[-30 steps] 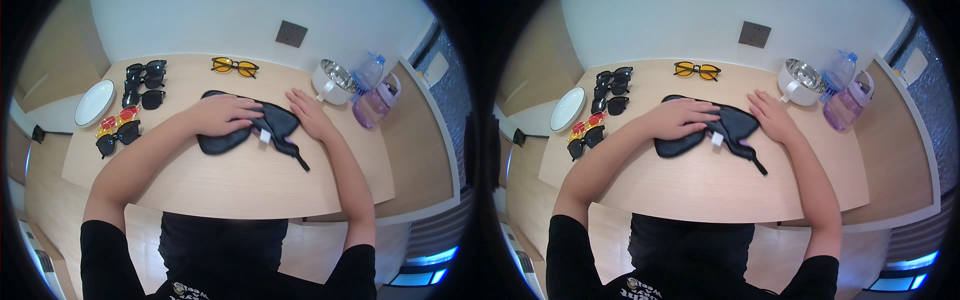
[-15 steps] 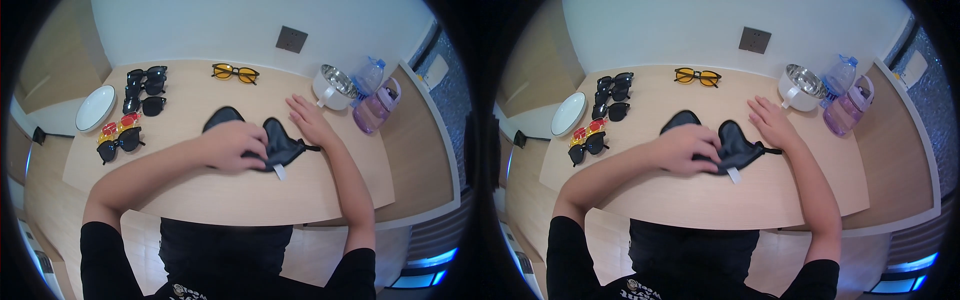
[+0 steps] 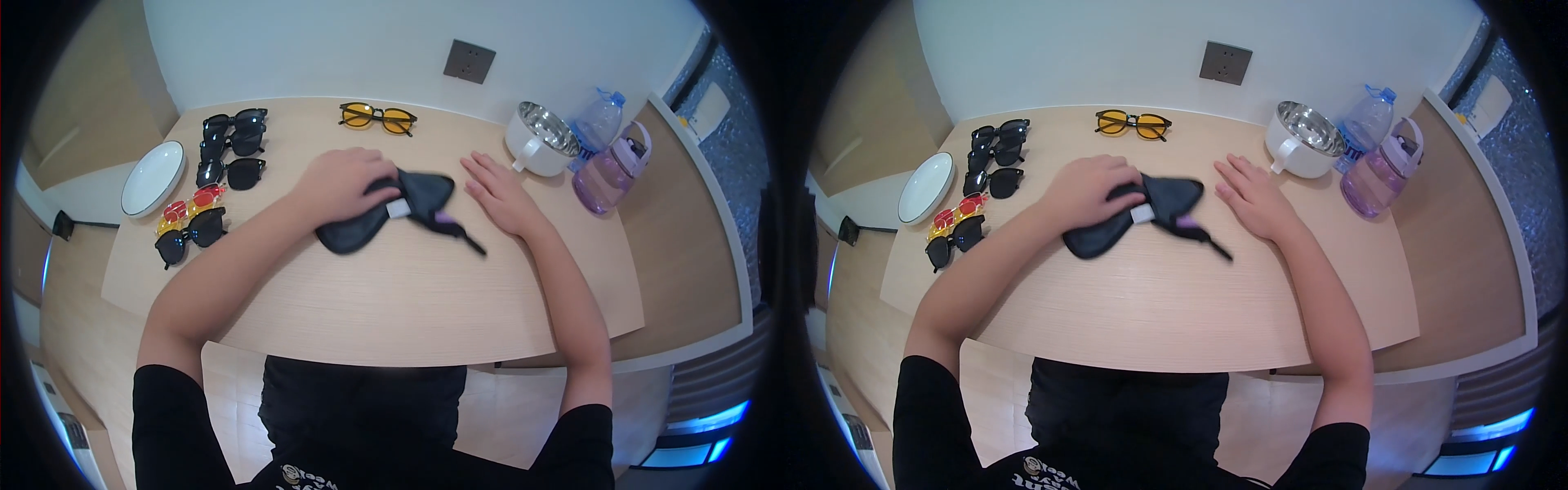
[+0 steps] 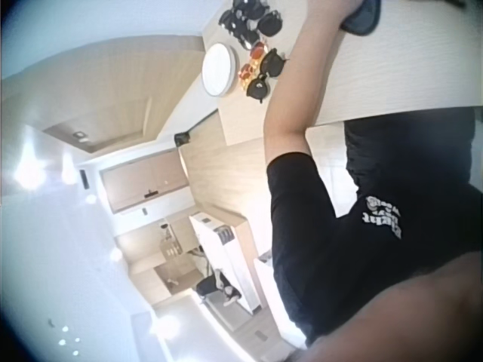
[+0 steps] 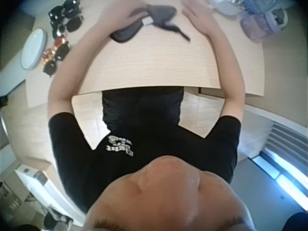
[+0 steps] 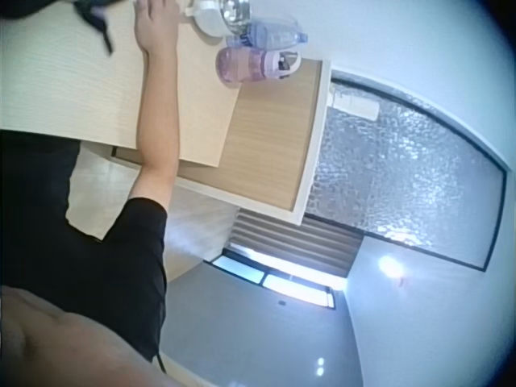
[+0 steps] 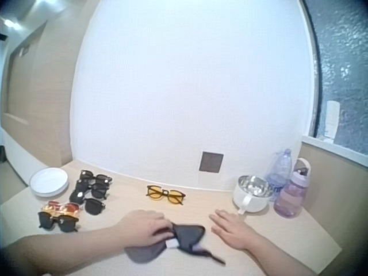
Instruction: The person wipes the surface of a desk using a black cloth. They spread the cloth on the table, rub it against the desk with both hands, and move it across the surface to clean it while frequently repositioning and folding the cloth.
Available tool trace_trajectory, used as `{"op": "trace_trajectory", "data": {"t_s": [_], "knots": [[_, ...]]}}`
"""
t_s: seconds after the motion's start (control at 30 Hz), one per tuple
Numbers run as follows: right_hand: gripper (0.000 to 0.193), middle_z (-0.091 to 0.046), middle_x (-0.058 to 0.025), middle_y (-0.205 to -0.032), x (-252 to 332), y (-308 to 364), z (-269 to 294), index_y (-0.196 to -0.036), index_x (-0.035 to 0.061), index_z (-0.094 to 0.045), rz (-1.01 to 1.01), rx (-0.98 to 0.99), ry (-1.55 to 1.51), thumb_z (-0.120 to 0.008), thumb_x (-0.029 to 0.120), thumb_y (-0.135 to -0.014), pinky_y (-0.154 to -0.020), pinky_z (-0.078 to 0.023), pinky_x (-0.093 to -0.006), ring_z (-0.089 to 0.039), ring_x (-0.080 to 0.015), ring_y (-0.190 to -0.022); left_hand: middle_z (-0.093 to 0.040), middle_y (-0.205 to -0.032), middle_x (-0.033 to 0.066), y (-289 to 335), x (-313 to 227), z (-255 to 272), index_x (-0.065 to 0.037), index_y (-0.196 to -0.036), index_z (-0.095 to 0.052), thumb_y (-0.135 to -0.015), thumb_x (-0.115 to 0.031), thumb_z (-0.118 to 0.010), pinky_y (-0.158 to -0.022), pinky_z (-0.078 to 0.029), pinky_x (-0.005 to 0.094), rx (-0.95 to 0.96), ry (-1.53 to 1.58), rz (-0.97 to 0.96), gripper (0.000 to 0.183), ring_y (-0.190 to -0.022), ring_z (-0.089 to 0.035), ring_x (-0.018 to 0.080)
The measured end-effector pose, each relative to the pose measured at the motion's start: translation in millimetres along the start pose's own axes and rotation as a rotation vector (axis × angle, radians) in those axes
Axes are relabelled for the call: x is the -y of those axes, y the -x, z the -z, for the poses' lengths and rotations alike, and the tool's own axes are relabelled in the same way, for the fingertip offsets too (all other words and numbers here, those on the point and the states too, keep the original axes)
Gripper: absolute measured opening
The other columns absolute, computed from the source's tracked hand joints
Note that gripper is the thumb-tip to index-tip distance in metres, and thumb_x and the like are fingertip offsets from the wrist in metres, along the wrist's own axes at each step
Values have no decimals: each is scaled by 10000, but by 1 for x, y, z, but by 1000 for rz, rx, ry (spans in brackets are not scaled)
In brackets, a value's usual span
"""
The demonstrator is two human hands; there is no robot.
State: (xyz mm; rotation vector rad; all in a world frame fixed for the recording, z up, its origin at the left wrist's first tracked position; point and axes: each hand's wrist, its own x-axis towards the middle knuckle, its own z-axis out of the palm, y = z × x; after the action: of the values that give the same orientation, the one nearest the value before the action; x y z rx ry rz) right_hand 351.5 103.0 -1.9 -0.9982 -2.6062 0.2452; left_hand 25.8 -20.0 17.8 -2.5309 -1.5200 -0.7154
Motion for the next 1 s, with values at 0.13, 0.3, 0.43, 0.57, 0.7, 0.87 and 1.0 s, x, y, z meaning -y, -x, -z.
{"op": "trace_trajectory", "data": {"t_s": [0.13, 0.3, 0.43, 0.57, 0.7, 0.87, 1.0], "knots": [[547, -447, -199, -1678, 4, -1, 2, -1568, 94, -547, 1, -16, 2, -493, 419, -1131, -1284, -298, -474, -369, -401, -1574, -692, -871, 102, 3, 2, 4, -147, -1033, -715, -1013, -401, -702, -787, -549, 459, -15, -16, 127, 255, -901, -689, 325], [541, -456, -214, -1666, -5, 5, 1, -1553, 80, -555, 24, -16, 7, -507, 406, -1125, -1273, -313, -481, -379, -409, -1565, -669, -780, 117, 7, -41, 6, -150, -953, -692, -971, -389, -734, -758, -511, 517, 198, 88, -102, 243, -789, -679, 351], [560, -455, -210, -1666, 1, 1, -1, -1568, 90, -541, 37, 10, -9, -512, 424, -1119, -1277, -307, -483, -376, -405, -1568, -623, -756, 36, 26, -94, 10, -167, -913, -660, -996, -406, -724, -709, -477, 417, 223, 352, -567, 261, -775, -661, 270], [567, -445, -203, -1676, -2, 3, 3, -1584, 106, -528, 5, 9, 15, -511, 430, -1119, -1287, -291, -482, -374, -404, -1569, -613, -760, 30, 25, -101, 8, -168, -905, -637, -1036, -399, -680, -714, -472, 394, 205, 324, -680, 269, -824, -658, 238], [566, -440, -197, -1682, -4, -1, 1, -1587, 107, -526, 25, 9, 6, -509, 430, -1122, -1292, -286, -482, -370, -404, -1572, -682, -850, 60, 4, -42, -1, -168, -970, -674, -1029, -432, -681, -771, -531, 461, 156, 197, -458, 271, -857, -680, 313], [562, -442, -195, -1682, 0, 1, 3, -1583, 104, -529, -1, 3, 10, -507, 428, -1124, -1291, -289, -485, -363, -402, -1578, -723, -907, 90, 0, 10, 8, -162, -1059, -692, -1050, -482, -617, -806, -553, 479, 103, -28, -74, 329, -918, -712, 325], [559, -440, -194, -1683, 4, 2, 2, -1581, 103, -531, 11, 8, 6, -508, 425, -1125, -1291, -290, -484, -365, -399, -1577, -724, -908, 91, 3, 16, 6, -150, -1048, -688, -1050, -448, -617, -798, -552, 481, 60, -128, 56, 306, -920, -714, 318]]}}
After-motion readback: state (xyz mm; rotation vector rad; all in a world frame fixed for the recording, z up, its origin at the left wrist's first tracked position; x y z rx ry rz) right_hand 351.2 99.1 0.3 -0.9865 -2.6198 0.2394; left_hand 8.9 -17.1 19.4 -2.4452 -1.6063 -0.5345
